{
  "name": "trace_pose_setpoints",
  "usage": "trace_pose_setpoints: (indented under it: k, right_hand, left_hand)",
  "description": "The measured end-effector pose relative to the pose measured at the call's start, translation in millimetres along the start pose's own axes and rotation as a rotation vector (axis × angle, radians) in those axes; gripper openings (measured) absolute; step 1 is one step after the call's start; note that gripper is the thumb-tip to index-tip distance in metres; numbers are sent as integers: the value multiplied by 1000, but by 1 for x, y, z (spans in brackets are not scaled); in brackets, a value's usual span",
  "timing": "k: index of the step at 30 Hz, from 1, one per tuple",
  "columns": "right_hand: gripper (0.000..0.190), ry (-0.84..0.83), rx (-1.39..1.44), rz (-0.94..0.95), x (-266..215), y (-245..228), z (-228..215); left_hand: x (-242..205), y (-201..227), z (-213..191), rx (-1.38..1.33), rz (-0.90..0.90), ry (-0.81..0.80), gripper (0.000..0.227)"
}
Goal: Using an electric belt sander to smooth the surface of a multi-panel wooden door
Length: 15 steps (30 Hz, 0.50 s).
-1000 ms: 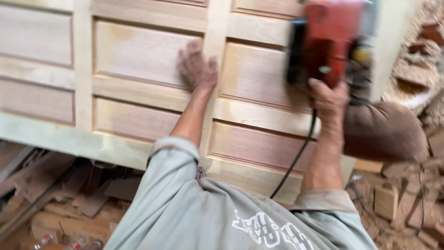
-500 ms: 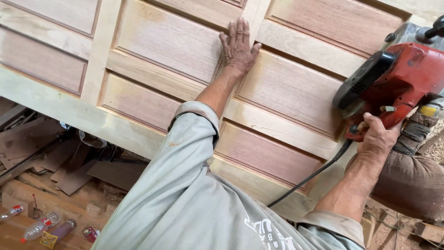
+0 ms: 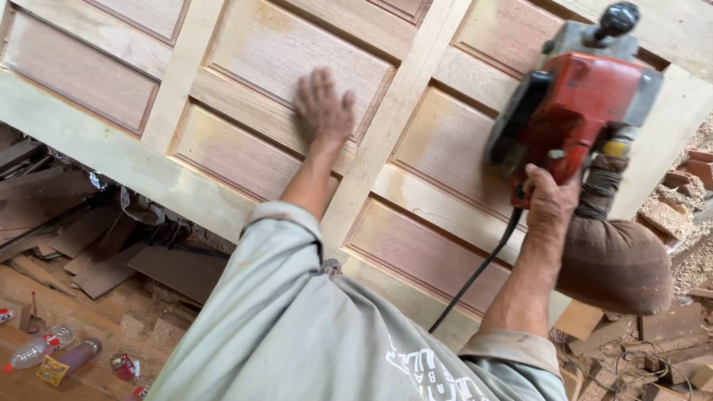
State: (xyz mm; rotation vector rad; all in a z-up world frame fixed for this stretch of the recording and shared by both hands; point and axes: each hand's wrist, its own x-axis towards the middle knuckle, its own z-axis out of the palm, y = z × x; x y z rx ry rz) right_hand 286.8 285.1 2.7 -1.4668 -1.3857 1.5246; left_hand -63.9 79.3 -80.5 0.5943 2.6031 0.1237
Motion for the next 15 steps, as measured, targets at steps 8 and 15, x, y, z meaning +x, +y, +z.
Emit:
trace_pose_setpoints:
  k: [8,15]
  right_hand:
    - [36,-195,-55,-117,-5,1,81]
    - [31,-303,-89,-147,-8,-8,167]
  left_hand:
    - [7,-176,58,89,-218,556,77]
    - [0,-184,24,51,-257,492,81]
